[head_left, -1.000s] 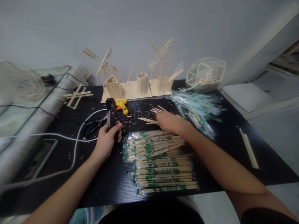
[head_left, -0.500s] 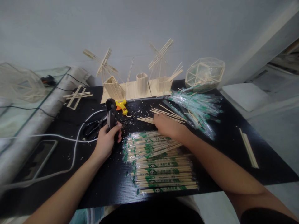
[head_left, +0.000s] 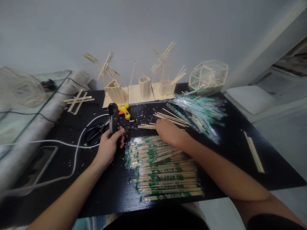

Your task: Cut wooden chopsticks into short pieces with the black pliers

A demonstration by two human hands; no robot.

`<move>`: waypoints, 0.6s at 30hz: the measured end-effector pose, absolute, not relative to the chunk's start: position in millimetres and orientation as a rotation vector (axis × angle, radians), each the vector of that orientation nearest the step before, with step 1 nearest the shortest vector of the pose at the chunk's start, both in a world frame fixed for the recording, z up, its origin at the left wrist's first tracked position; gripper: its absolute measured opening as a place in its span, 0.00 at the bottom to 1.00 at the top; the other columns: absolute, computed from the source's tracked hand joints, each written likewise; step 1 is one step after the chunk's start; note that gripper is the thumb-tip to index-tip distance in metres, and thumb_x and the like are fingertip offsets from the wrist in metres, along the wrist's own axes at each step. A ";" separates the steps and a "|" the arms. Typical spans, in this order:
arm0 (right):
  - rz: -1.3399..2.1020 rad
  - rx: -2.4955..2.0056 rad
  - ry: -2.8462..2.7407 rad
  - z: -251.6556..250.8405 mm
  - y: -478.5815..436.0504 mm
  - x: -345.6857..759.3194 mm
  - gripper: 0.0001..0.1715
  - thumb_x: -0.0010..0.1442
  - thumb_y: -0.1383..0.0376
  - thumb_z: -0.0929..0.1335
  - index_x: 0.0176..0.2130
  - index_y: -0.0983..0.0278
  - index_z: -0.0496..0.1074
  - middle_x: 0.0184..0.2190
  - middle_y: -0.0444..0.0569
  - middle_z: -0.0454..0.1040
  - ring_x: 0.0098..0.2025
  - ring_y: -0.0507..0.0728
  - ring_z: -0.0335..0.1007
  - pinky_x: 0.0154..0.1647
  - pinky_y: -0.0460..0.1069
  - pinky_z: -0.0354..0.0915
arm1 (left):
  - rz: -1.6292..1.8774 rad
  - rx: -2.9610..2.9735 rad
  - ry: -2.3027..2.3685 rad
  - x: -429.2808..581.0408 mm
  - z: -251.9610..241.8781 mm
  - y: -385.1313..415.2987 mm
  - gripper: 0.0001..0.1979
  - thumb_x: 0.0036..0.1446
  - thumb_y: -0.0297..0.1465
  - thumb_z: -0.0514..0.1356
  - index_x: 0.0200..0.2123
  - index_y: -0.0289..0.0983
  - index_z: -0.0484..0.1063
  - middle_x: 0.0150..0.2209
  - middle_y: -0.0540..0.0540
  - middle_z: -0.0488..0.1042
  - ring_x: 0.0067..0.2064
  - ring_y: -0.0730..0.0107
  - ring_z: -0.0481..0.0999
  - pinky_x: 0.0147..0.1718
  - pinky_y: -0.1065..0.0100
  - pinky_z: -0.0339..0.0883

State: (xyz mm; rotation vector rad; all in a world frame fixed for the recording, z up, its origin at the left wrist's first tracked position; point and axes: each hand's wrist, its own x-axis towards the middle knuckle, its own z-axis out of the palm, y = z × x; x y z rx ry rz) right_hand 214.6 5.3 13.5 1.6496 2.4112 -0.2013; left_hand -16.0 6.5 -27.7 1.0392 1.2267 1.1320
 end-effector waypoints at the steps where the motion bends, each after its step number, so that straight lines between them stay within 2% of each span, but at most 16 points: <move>1: -0.195 1.656 2.411 13.0 4.3 213.8 0.20 0.59 0.83 0.59 0.44 0.79 0.75 0.41 0.70 0.76 0.47 0.67 0.74 0.47 0.55 0.65 | 1.135 1.035 1.227 -16.3 -28.1 6.6 0.11 0.52 0.35 0.68 0.33 0.36 0.71 0.22 0.53 0.67 0.21 0.76 0.65 0.17 0.74 0.58; 4: -0.194 1.676 2.421 12.0 3.4 215.2 0.21 0.58 0.84 0.59 0.46 0.78 0.74 0.42 0.68 0.76 0.46 0.66 0.73 0.46 0.53 0.64 | 1.140 1.027 1.220 -16.3 -27.9 6.6 0.12 0.52 0.35 0.69 0.32 0.36 0.70 0.23 0.53 0.68 0.21 0.76 0.65 0.17 0.73 0.58; 8: -0.214 1.720 2.453 14.9 11.3 229.5 0.24 0.60 0.83 0.58 0.53 0.77 0.69 0.48 0.67 0.73 0.47 0.62 0.72 0.46 0.51 0.63 | 1.145 1.031 1.201 -15.7 -26.6 6.3 0.12 0.53 0.36 0.68 0.32 0.36 0.70 0.23 0.53 0.67 0.21 0.76 0.65 0.17 0.73 0.58; 11: -0.297 1.907 2.408 20.6 23.3 246.6 0.25 0.59 0.81 0.60 0.55 0.76 0.66 0.51 0.68 0.71 0.46 0.62 0.73 0.43 0.51 0.63 | 1.144 1.034 1.195 -15.3 -27.0 6.3 0.11 0.53 0.35 0.68 0.32 0.36 0.70 0.23 0.53 0.67 0.21 0.76 0.64 0.17 0.73 0.58; 15: -0.459 2.107 2.256 27.3 38.9 269.3 0.20 0.62 0.78 0.60 0.53 0.74 0.68 0.48 0.68 0.75 0.44 0.63 0.74 0.40 0.52 0.62 | 1.140 1.043 1.188 -15.7 -29.0 6.7 0.11 0.54 0.35 0.68 0.31 0.36 0.70 0.24 0.53 0.67 0.22 0.76 0.65 0.17 0.73 0.58; 18: -0.478 2.128 2.204 27.2 46.2 280.8 0.15 0.68 0.71 0.60 0.50 0.73 0.71 0.44 0.67 0.77 0.43 0.63 0.75 0.37 0.51 0.61 | 1.138 1.047 1.187 -16.6 -29.7 6.8 0.11 0.54 0.35 0.68 0.31 0.36 0.70 0.24 0.53 0.67 0.22 0.76 0.65 0.17 0.73 0.59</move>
